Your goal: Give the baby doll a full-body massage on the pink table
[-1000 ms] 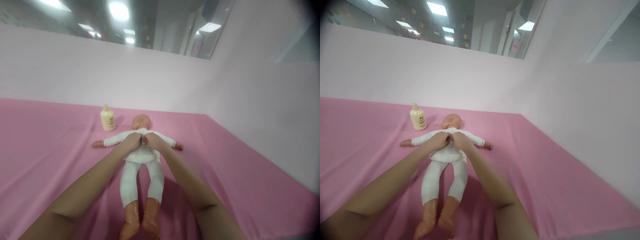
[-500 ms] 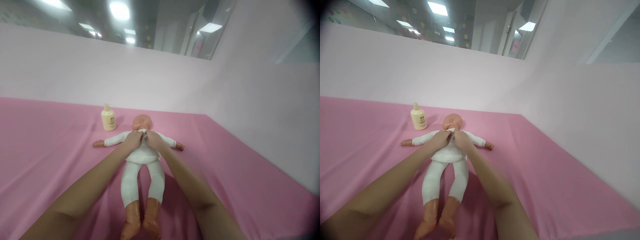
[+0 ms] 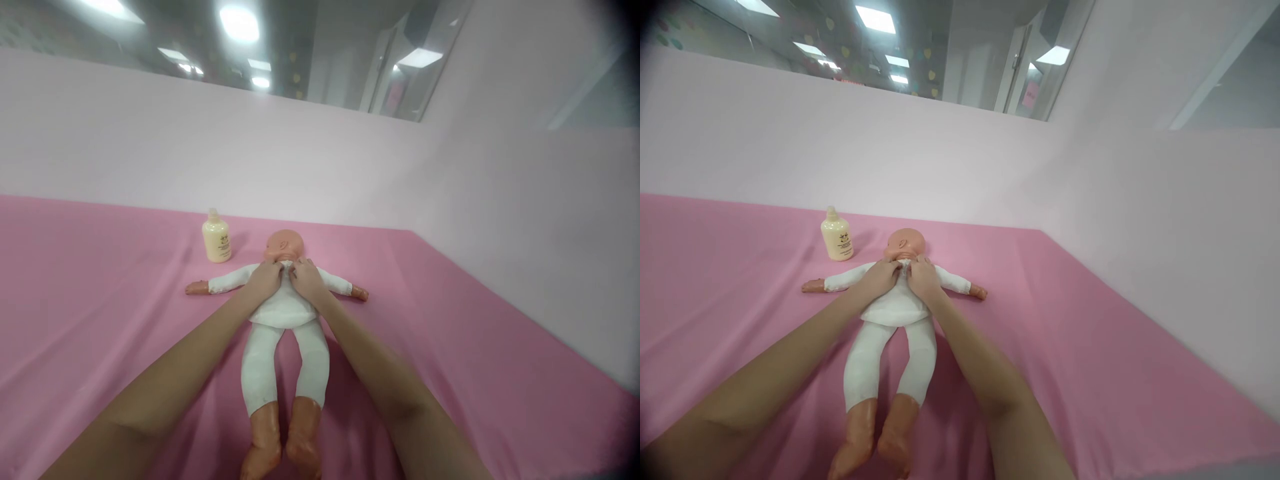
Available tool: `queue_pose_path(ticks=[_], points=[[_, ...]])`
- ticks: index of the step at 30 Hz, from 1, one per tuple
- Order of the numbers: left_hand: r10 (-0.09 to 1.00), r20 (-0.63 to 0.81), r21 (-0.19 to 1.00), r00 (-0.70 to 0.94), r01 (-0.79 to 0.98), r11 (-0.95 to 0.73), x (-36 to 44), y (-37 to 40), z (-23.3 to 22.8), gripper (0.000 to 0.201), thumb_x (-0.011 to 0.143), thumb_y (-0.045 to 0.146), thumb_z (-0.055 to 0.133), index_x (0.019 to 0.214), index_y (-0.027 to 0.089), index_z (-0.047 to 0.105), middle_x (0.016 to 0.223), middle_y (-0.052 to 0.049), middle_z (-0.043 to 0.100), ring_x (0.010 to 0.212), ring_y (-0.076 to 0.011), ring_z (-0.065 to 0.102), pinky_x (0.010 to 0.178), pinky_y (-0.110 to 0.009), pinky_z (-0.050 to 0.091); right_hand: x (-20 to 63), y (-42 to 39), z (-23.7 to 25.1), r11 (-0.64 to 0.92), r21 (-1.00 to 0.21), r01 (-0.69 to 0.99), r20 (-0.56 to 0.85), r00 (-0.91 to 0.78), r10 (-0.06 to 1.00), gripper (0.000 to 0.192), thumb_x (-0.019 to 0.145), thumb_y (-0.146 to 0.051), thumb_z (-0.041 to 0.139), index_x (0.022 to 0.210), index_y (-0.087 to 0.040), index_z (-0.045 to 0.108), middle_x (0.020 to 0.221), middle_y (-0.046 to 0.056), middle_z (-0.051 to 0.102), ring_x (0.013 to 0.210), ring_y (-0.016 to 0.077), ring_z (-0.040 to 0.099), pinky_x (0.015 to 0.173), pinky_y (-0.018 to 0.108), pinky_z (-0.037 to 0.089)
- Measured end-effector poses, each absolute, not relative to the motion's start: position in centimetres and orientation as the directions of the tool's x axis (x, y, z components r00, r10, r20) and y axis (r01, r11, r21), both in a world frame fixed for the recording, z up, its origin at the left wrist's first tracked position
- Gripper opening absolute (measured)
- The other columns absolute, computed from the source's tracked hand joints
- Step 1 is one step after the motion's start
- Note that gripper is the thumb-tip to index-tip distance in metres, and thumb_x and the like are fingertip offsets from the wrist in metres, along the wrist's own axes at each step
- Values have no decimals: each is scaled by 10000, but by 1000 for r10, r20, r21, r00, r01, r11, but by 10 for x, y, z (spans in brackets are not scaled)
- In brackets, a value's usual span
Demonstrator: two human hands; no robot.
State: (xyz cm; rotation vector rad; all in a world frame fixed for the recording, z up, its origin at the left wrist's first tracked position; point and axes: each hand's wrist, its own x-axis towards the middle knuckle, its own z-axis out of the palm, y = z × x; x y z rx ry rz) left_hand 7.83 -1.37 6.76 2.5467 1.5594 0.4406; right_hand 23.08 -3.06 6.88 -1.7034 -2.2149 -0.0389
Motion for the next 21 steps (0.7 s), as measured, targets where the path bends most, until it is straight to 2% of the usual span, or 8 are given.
queue_pose_path(ticks=[4,8,12,15,21], points=[[869,223,297,441,819,-491,75,-11,66,310,922,178,391,1056,149,669,1115,-146,623,1042,-253,616,946,-364,473,233,-28,64,288,-251,924,296,-210,932,202,941,-180,452,1094,-124,572,1130,116,613,1050,203,535,954,324,399],[869,227,361,440,790,-494,71,-9,66,283,898,163,427,1121,140,601,1156,-136,645,1070,-245,620,942,-349,480,234,-26,61,267,-314,911,319,-164,933,283,915,-171,486,1194,-124,504,1197,122,602,1101,211,530,974,330,392],[879,232,360,417,802,-476,70,-10,64,355,880,163,452,1227,128,520,1206,-148,648,1092,-264,624,928,-363,489,236,-24,58,282,-338,898,321,-171,931,283,907,-175,487,1188,-155,514,1237,106,594,1100,210,530,984,334,389],[870,246,348,428,799,-491,69,-9,63,376,877,167,459,1245,134,525,1249,-147,639,1145,-268,606,962,-363,475,239,-21,56,313,-357,880,346,-187,920,269,897,-165,493,1162,-160,535,1213,94,609,1072,203,537,973,330,390],[858,272,401,436,759,-513,65,-2,62,304,866,194,472,1134,149,609,1185,-129,669,1087,-262,626,927,-358,490,244,-15,53,346,-444,827,374,-180,910,204,888,-130,495,1066,-162,590,1103,73,655,994,185,564,924,312,410]])
